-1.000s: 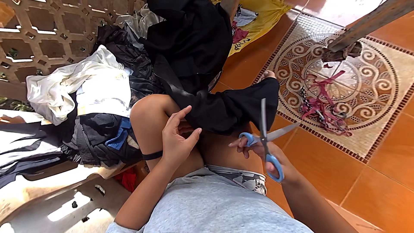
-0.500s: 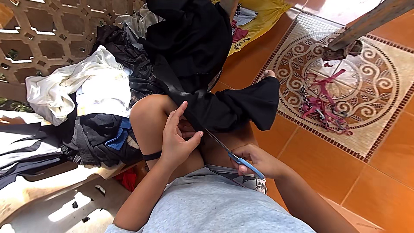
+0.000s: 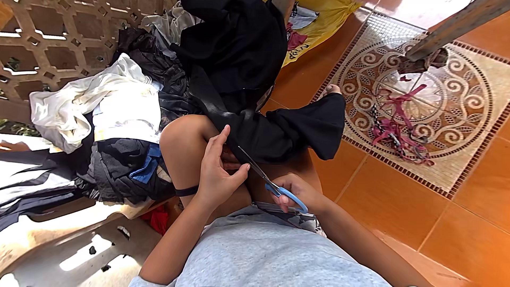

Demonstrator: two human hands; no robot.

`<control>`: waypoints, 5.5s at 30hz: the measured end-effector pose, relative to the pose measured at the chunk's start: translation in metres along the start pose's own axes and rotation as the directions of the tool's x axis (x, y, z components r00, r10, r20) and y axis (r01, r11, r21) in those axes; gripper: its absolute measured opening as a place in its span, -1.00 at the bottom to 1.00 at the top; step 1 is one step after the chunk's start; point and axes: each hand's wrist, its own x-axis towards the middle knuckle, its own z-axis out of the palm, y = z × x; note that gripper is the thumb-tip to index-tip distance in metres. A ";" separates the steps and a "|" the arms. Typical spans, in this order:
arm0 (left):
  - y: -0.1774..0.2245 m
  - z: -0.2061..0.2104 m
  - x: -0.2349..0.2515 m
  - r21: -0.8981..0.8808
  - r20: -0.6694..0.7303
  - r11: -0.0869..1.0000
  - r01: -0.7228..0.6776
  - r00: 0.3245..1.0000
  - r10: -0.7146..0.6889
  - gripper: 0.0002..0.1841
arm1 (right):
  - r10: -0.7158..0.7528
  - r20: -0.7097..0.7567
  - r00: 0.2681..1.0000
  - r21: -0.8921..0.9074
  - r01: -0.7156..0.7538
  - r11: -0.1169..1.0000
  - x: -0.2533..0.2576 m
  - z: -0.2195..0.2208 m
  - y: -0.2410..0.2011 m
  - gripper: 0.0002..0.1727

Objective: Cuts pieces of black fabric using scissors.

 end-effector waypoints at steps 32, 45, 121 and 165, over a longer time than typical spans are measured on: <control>-0.005 -0.002 -0.001 0.001 0.057 0.999 -0.038 0.998 0.038 0.00 | -0.105 0.038 0.994 0.244 0.093 0.965 0.004 0.013 0.010 -0.48; -0.006 -0.002 -0.002 -0.020 0.073 0.999 -0.036 0.997 0.038 -0.01 | -0.098 0.032 0.995 0.214 0.088 0.973 0.007 0.012 0.008 -0.49; -0.007 0.003 -0.013 0.130 0.106 0.986 -0.107 0.990 0.094 0.11 | -0.113 -0.029 0.993 0.301 0.116 0.947 0.015 0.023 0.007 -0.59; -0.023 -0.016 -0.016 0.146 -0.021 0.973 -0.179 0.983 0.184 -0.38 | -0.794 -0.193 0.576 -0.875 0.266 0.405 0.051 -0.040 0.015 -0.87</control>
